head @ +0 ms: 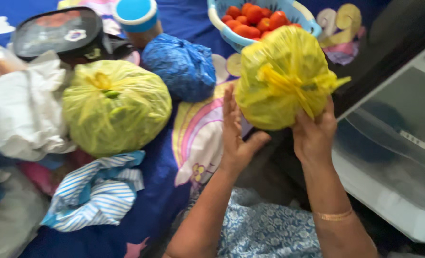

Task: The person wipes a clear plastic refrigerator drawer with a yellow cloth and places it back into the fridge. They then pick up several plastic bags containing vegetables and other items from the bed and place them into the refrigerator drawer.

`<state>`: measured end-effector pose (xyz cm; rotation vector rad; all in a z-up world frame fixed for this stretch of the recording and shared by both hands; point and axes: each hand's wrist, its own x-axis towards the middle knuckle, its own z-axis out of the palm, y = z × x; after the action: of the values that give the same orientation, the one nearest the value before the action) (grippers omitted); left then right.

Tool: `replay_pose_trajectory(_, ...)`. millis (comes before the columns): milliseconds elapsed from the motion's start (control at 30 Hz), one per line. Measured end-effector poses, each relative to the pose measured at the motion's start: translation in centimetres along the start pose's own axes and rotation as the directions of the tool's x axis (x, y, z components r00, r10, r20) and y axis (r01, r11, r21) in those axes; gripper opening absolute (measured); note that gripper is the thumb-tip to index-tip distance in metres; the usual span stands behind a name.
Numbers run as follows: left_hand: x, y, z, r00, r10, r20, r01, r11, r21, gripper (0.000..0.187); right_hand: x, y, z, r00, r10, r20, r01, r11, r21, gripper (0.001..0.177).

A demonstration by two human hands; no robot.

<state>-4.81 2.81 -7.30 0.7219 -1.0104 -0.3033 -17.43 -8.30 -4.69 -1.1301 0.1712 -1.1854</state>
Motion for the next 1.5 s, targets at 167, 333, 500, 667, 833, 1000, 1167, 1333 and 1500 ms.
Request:
replay_pose_trajectory(167,1.8,-0.9,-4.3,0.935,0.024,-0.355,-0.053,0.996,-0.072,0.092,7.9,2.8,8.7,0.998,0.057,-0.001,-0.057,0.997,-0.044,0.062)
replay_pose_trajectory(333,1.7,-1.7,-4.5,0.933,0.036,-0.358,-0.029,0.999,0.025,0.088,17.6,10.2,15.8,0.99,0.121,-0.066,-0.13,0.982,-0.139,0.064)
replay_pose_trajectory(500,1.8,-1.2,-5.2,0.936,0.046,-0.349,0.024,0.981,0.195,0.088,26.6,21.9,16.1,0.985,0.166,-0.036,-0.167,0.904,-0.394,0.063)
replay_pose_trajectory(667,1.8,-1.7,-5.6,0.94,0.095,-0.327,0.024,0.939,0.343,0.09,30.3,28.2,11.9,0.979,0.124,0.164,0.133,0.228,-0.965,0.092)
replay_pose_trajectory(833,1.5,-2.3,-5.7,0.944,0.093,-0.316,0.028,0.933,0.359,0.086,23.8,19.3,11.6,0.871,0.456,0.183,-0.163,0.619,-0.768,0.079)
replay_pose_trajectory(1000,0.9,-2.8,-5.5,0.928,0.16,-0.336,-0.032,0.933,0.357,0.086,15.0,14.8,10.5,0.88,0.454,0.137,-0.337,0.801,-0.495,0.081)
replay_pose_trajectory(1167,0.6,-2.3,-4.4,0.866,0.224,-0.447,-0.065,0.937,0.344,0.098,10.3,13.9,11.6,0.909,0.414,0.049,-0.322,0.771,-0.55,0.098)
replay_pose_trajectory(1333,0.9,-1.6,-3.7,0.834,0.058,-0.549,-0.069,0.998,0.001,0.105,10.3,12.7,14.2,0.837,0.547,-0.001,-0.443,0.678,-0.587,0.117)
replay_pose_trajectory(1500,0.2,-1.8,-4.0,0.856,0.056,-0.514,-0.094,0.994,-0.048,0.098,10.5,12.6,13.8,0.832,0.555,-0.012,-0.485,0.715,-0.504,0.107)
